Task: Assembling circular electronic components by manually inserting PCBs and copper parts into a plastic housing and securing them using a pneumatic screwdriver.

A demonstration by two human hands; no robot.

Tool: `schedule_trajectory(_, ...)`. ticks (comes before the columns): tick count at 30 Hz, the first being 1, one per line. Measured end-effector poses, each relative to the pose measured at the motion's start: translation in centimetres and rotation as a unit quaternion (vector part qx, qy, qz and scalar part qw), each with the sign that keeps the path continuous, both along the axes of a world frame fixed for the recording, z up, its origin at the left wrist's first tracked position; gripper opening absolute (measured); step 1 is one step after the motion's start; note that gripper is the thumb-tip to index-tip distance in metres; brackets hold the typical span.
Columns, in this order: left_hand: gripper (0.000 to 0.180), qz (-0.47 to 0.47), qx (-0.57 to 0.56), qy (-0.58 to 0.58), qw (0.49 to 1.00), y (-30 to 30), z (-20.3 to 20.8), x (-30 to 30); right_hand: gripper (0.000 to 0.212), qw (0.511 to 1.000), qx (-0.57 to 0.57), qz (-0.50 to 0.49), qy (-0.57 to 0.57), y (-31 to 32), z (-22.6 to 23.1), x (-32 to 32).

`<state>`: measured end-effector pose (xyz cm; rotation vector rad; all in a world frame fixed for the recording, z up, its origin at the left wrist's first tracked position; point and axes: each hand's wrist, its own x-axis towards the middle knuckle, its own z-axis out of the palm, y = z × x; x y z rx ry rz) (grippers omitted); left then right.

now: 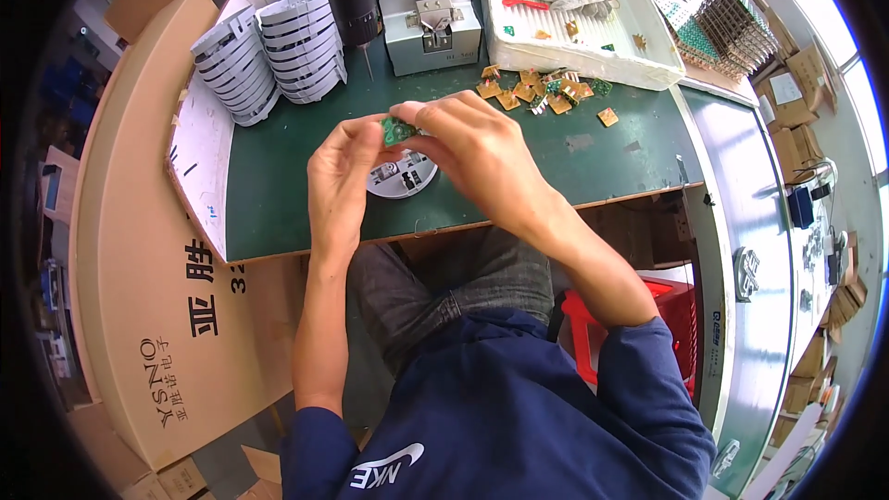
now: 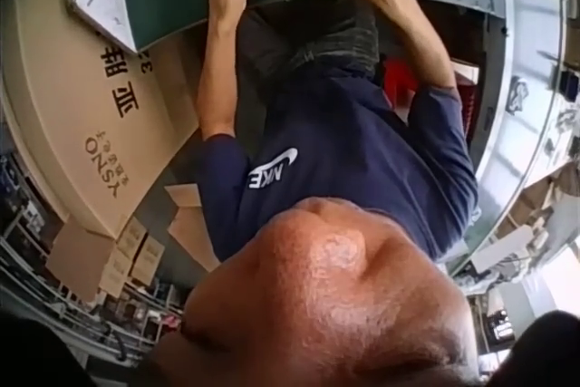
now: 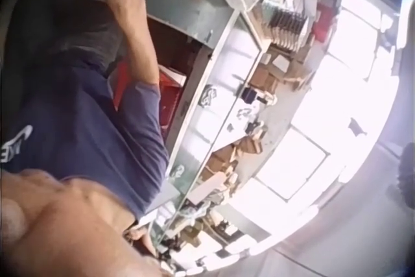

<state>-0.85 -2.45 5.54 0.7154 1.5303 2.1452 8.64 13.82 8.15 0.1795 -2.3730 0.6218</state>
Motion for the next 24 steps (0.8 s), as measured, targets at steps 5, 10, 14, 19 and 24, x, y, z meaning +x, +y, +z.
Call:
schedule_trajectory(5,0.024,0.001,0.032,0.106,0.994,-0.4,-0.3,0.1,0.031,0.881,-0.431,0.140,-0.136,1.1,-1.1,0.1)
schedule_trajectory(10,0.015,0.118,-0.072,0.359,0.923,-0.3,0.3,0.4,0.031,0.850,-0.478,0.166,-0.146,1.7,-2.7,0.3)
schedule_trajectory(14,0.013,0.140,-0.077,0.391,0.906,-0.2,0.6,1.1,0.033,0.844,-0.482,0.200,-0.119,1.9,-3.8,0.2)
schedule_trajectory(19,0.014,0.117,-0.054,0.367,0.921,-0.1,0.5,1.0,0.038,0.797,-0.542,0.233,-0.128,2.4,-5.0,0.3)
schedule_trajectory(24,0.016,0.122,-0.080,0.372,0.917,-0.1,-0.4,1.0,0.041,0.774,-0.568,0.256,-0.114,2.1,-5.5,0.1)
